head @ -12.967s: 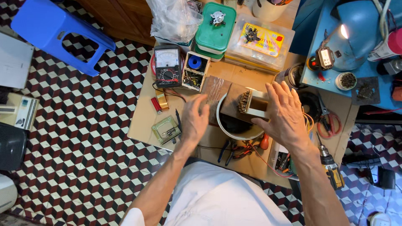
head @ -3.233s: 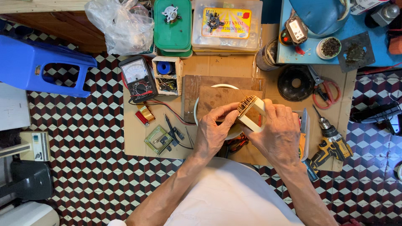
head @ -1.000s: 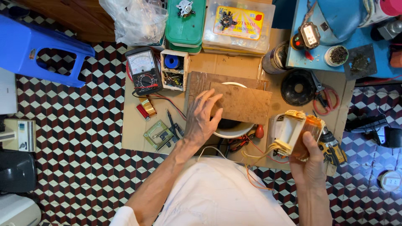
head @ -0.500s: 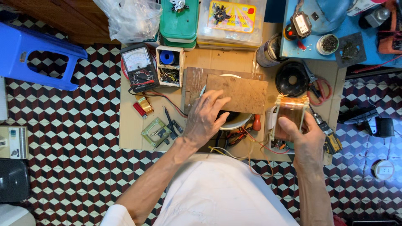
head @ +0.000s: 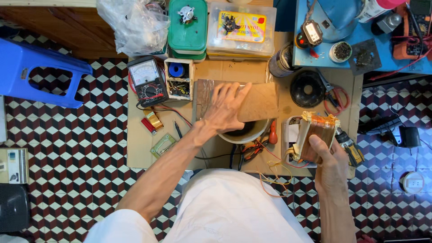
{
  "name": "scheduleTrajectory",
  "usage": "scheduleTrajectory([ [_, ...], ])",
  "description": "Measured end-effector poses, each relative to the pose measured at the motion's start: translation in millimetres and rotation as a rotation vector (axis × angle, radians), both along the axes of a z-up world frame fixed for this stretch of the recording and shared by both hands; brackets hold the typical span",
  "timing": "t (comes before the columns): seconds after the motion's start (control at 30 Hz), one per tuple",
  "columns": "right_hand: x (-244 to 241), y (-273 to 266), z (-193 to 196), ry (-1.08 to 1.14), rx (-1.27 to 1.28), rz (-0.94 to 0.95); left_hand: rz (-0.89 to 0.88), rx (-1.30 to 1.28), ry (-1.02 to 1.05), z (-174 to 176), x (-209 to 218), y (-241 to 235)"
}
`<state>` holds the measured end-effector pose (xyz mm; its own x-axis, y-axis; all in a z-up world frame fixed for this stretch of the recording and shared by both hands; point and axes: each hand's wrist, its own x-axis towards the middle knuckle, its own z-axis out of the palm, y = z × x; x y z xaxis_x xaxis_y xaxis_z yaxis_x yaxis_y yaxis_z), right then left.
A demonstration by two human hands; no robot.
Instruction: The person assembles an electrical component by handling a copper-wound coil and attaching black laminated metal plates to its sides. They repeatedly pick up plates from a bucket, position them against the coil, and adjust their placement on the workbench.
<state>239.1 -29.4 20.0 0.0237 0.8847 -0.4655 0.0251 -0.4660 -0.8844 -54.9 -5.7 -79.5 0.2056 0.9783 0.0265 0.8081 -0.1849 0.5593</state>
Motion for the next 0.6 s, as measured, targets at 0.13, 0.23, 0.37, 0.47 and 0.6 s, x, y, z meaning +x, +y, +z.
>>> scheduleTrajectory([
  [0.13,15.5,-8.2,-14.4,0.316,-0.079,-0.232,0.277,-0.251,-0.304,25.9,-8.7,-22.0],
  [0.23,22.7,-11.3,-22.8,0.764,-0.105,-0.308,0.396,-0.247,-0.513,38.5,-17.0,-27.0],
  [0.37,23.3,-12.4,-21.9,0.618,-0.089,-0.329,0.576,-0.372,-0.680,45.0,-30.5,-31.5],
  [0.47,19.7,-12.6,-14.6,0.720,-0.090,-0.321,0.608,-0.220,-0.629,45.7,-46.0,-36.0],
  [0.6,20.5,-12.0,-10.1,0.579,-0.088,-0.334,0.583,-0.151,-0.559,44.8,-53.8,-36.0],
])
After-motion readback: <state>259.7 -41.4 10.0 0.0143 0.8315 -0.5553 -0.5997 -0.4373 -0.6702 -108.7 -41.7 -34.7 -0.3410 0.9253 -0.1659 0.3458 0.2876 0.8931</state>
